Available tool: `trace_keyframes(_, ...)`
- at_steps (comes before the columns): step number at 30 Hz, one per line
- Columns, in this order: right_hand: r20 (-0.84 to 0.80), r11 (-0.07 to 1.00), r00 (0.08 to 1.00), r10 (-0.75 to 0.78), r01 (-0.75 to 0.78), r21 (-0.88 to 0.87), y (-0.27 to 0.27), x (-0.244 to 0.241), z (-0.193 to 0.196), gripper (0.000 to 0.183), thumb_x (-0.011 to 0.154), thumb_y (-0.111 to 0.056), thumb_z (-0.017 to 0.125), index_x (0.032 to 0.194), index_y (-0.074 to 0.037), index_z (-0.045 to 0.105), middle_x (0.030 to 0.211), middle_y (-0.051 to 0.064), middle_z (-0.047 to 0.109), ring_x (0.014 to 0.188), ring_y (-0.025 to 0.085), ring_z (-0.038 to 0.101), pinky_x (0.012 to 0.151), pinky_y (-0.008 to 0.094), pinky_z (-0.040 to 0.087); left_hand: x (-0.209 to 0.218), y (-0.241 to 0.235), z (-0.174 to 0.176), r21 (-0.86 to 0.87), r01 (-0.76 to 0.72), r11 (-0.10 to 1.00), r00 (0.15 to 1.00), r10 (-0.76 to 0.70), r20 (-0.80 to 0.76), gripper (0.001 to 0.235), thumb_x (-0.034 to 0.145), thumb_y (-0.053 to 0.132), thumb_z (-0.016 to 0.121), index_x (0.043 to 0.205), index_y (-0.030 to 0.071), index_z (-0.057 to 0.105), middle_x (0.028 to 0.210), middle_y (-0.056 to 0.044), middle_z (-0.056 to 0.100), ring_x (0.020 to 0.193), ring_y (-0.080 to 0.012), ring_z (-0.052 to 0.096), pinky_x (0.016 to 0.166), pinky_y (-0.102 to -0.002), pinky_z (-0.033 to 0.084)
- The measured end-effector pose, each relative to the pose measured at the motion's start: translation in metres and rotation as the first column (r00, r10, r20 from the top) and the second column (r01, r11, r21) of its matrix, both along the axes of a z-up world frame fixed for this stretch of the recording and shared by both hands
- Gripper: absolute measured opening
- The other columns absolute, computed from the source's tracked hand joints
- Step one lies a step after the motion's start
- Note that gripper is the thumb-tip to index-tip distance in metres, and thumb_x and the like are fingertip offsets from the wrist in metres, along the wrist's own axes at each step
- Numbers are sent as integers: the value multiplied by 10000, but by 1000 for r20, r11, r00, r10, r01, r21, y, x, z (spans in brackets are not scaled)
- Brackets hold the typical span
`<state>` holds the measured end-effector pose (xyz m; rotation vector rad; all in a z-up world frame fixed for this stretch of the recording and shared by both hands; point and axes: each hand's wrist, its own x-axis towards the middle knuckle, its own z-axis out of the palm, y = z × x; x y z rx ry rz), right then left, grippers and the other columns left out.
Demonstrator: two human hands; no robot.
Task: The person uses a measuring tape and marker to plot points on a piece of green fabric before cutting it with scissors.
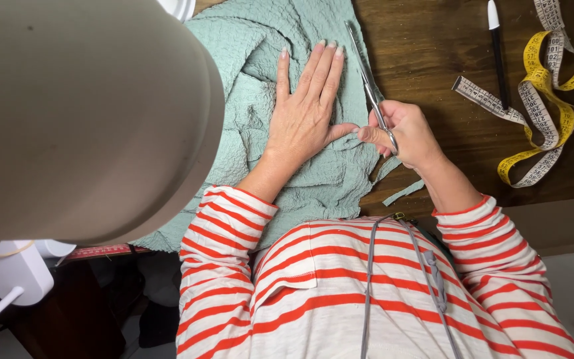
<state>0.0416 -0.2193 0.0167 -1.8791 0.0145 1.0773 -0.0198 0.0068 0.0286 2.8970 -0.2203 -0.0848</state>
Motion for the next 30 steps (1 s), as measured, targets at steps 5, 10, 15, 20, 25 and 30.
trace_keyframes(5, 45, 999, 999, 26, -25, -33, -6, -4, 3, 356, 807, -253, 885, 775, -101, 565, 530, 30, 533, 418, 81, 483, 355, 212, 385, -1, -1, -5, 0, -10, 1000, 1000, 10, 27, 1227, 887, 876, 658, 1615, -34, 273, 1671, -169, 358, 1569, -294, 257, 1244, -671, 149)
trace_keyframes(10, -16, 999, 1000, 8, -7, 51, -8, 2, 2, 320, 833, -246, 856, 806, -104, 570, 547, 19, 538, 428, 61, 492, 367, 190, 379, -2, -1, -7, 26, -18, 999, 999, 16, 50, 1260, 872, 908, 648, 1614, -35, 264, 1661, -158, 398, 1568, -295, 256, 1248, -658, 145)
trace_keyframes(15, -3, 997, 998, 57, -57, 46, 4, 17, 4, 423, 794, -447, 827, 862, -98, 596, 608, 4, 554, 482, 96, 562, 394, 212, 442, -3, -2, -8, 17, -7, 1000, 998, 6, 61, 1225, 883, 915, 589, 1607, -24, 282, 1647, -156, 407, 1557, -295, 286, 1260, -621, 170)
trace_keyframes(20, 2, 999, 1000, 16, -16, 28, 7, 15, -1, 339, 830, -297, 861, 831, -104, 582, 577, 17, 547, 449, 64, 509, 375, 196, 411, -3, -2, -10, 29, -14, 999, 998, 12, 69, 1221, 900, 929, 565, 1605, -25, 280, 1645, -157, 405, 1555, -294, 302, 1258, -612, 187)
trace_keyframes(25, 2, 999, 1000, -9, 9, 39, 3, 11, -3, 335, 840, -267, 861, 815, -109, 567, 545, 4, 517, 425, 59, 489, 362, 190, 391, -5, -3, -14, 26, -27, 999, 996, 25, 83, 1216, 898, 941, 536, 1605, -14, 277, 1619, -134, 448, 1544, -288, 334, 1261, -602, 191)
trace_keyframes(30, 13, 998, 1000, 3, -4, 56, -8, 5, -9, 349, 813, -301, 862, 828, -95, 581, 521, 42, 560, 401, 76, 508, 328, 196, 392, -10, -2, -21, -55, -138, 989, 988, 141, 69, 1246, 903, 1031, 449, 1676, 89, 189, 1728, -182, 211, 1504, -358, 491, 1196, -478, 434)
